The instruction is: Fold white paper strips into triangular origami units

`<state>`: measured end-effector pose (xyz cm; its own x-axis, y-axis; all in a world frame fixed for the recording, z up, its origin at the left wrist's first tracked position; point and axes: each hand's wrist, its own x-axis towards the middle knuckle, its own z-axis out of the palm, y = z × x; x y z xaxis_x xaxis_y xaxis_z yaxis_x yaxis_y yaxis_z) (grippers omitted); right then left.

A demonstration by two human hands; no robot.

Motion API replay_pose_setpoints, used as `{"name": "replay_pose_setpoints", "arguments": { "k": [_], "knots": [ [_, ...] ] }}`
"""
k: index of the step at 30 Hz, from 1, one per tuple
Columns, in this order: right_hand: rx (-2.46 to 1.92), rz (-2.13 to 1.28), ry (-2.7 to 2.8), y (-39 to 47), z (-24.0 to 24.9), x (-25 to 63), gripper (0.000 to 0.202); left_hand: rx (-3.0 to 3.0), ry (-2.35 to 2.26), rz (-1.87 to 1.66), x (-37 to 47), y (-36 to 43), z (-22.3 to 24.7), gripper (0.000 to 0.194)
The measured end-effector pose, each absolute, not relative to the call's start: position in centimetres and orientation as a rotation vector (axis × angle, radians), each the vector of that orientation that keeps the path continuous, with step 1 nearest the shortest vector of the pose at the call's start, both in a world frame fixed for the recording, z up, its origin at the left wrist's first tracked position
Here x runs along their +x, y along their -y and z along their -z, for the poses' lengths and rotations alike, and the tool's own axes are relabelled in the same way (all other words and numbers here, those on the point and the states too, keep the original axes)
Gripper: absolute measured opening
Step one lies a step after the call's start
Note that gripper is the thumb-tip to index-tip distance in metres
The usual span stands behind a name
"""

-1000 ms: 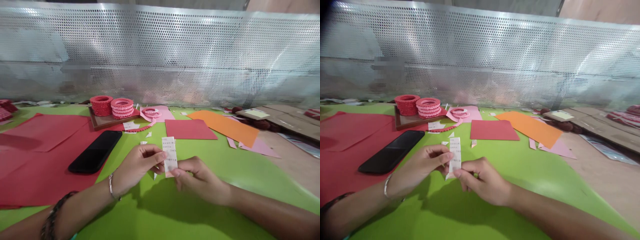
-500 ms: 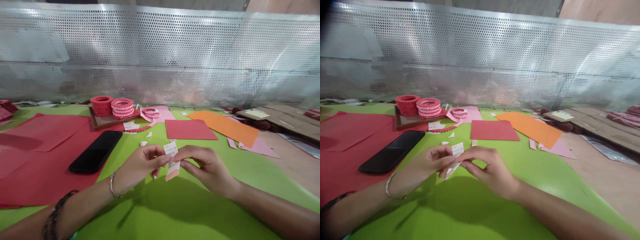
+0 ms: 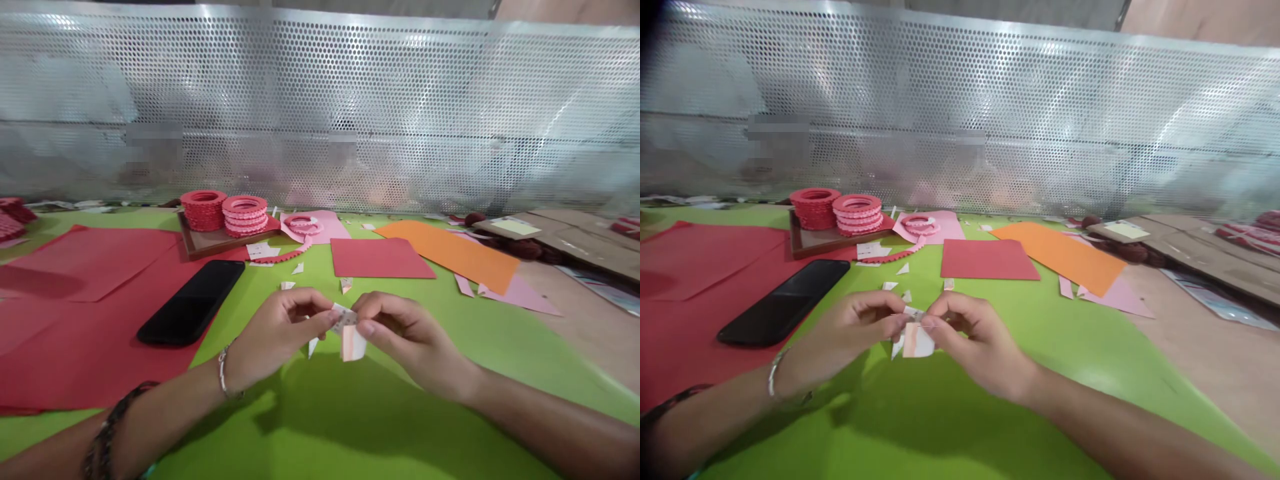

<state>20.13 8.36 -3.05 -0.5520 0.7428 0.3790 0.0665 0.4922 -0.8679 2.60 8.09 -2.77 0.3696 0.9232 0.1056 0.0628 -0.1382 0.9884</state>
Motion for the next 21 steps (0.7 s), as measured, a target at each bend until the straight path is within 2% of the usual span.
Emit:
{"name": "replay_pose_setpoints", "arguments": {
  "k": [7, 14, 21],
  "knots": [
    [-0.849, -0.902, 1.986, -8.2, 3.16, 20.13, 0.018, 1.592, -1.04, -0.86, 3.03, -7.37, 2.48, 0.011],
    [-0.871, -0.609, 2.125, -8.19, 2.82, 20.04, 0.018, 1.651, -1.03, -0.797, 3.11, -7.22, 2.52, 0.016],
    [-0.848, -0.484, 2.184, -8.18, 3.04, 20.08, 0.017, 1.677, -1.023, -0.798, 2.96, -7.12, 2.63, 0.019]
  ]
}}
